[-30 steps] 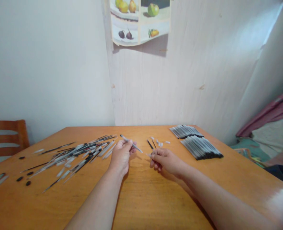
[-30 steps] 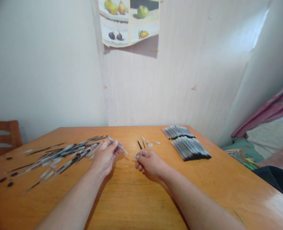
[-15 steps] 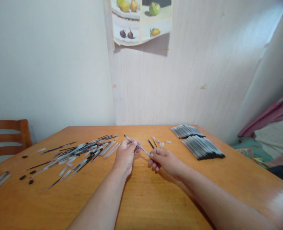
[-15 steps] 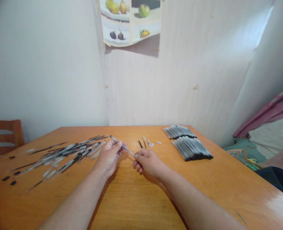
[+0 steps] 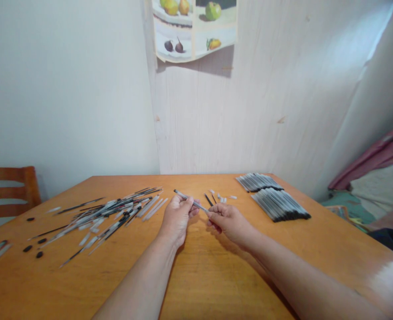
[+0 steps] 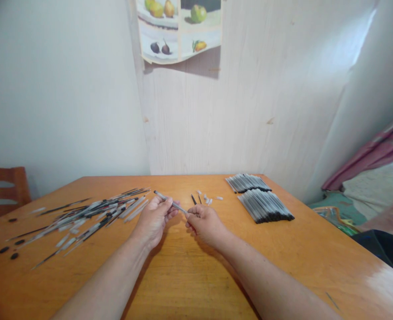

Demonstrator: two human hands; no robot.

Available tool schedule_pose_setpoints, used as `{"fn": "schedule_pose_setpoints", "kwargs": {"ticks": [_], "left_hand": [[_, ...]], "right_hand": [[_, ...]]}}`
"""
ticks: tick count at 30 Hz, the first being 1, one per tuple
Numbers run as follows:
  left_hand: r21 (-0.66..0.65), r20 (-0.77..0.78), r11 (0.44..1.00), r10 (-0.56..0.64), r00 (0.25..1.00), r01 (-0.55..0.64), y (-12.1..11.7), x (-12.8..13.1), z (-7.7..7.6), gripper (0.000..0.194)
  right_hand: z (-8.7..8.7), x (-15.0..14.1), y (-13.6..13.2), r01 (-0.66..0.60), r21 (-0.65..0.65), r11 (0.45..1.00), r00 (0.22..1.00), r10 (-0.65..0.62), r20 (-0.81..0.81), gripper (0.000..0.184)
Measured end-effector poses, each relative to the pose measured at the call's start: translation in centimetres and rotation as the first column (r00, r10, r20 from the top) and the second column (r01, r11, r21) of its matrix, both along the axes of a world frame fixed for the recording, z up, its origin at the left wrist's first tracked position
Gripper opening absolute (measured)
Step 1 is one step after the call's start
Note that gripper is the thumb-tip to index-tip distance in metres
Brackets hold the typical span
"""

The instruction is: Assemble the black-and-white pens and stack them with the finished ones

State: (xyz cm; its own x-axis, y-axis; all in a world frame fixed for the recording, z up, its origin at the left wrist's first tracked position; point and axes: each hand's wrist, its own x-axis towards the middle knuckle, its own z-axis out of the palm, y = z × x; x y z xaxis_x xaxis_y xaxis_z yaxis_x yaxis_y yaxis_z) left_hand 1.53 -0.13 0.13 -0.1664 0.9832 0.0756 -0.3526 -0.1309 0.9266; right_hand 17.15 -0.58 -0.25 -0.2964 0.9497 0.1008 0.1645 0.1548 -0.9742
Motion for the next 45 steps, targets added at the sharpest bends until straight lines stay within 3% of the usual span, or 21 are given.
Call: {"fn": "schedule_pose_setpoints", "kwargs": {"ticks": [11,17,19,21,24,28,30,32,35,42,45], "left_hand": [[-0.008,0.01,0.999,-0.051,0.999,0.051,-0.5,0.5,0.6,0.017],[0.042,-0.057,0.998,-0.034,0.998,0.036,-0.6,0.6,0.4,0.026],[0.089,-0.137,0.996,-0.008,0.99,0.02,-0.5,0.6,0.3,0.031],[0.146,-0.265,0.989,0.041,0.963,-0.002,-0.3,0.6,0.1,0.035],[0.276,-0.537,0.961,0.129,0.834,0.029,-0.1,0.4,-0.2,0.031],[0.378,-0.857,0.904,0.259,0.446,0.201,-0.5,0.0,-0.4,0.026],[0.372,-0.915,0.899,0.311,0.258,0.232,-0.8,0.0,-0.4,0.026],[0.375,-0.926,0.899,0.352,0.138,0.228,-1.0,-0.1,-0.3,0.026],[0.391,-0.919,0.89,0.389,0.057,0.232,-1.1,0.0,-0.3,0.025],[0.415,-0.903,0.865,0.43,0.009,0.282,-1.0,0.1,-0.7,0.028],[0.466,-0.874,0.843,0.487,-0.01,0.268,-0.8,0.1,-0.8,0.029]], "right_hand": [[0.8,0.7,-0.6,-0.025,0.093,0.995,0.995,0.016,0.099,0.018],[0.3,0.8,0.0,-0.078,0.046,0.996,0.986,0.071,0.153,0.018],[0.3,1.2,0.5,-0.068,0.16,0.985,0.961,0.021,0.274,0.02],[0.7,1.8,0.9,-0.003,0.334,0.943,0.934,-0.117,0.339,0.026],[1.6,2.7,0.9,0.121,0.434,0.893,0.937,-0.247,0.248,0.035],[2.4,3.0,0.5,0.12,0.401,0.908,0.963,-0.204,0.175,0.038],[2.4,3.0,0.4,0.093,0.41,0.907,0.951,-0.203,0.233,0.033],[2.4,3.1,0.4,0.072,0.421,0.904,0.922,-0.221,0.317,0.027],[2.2,3.5,0.8,0.017,0.407,0.913,0.881,-0.206,0.425,0.024],[1.7,4.0,1.1,-0.053,0.196,0.979,0.873,-0.05,0.486,0.017],[1.7,4.0,1.2,-0.052,0.203,0.978,0.873,-0.054,0.485,0.015]]}}
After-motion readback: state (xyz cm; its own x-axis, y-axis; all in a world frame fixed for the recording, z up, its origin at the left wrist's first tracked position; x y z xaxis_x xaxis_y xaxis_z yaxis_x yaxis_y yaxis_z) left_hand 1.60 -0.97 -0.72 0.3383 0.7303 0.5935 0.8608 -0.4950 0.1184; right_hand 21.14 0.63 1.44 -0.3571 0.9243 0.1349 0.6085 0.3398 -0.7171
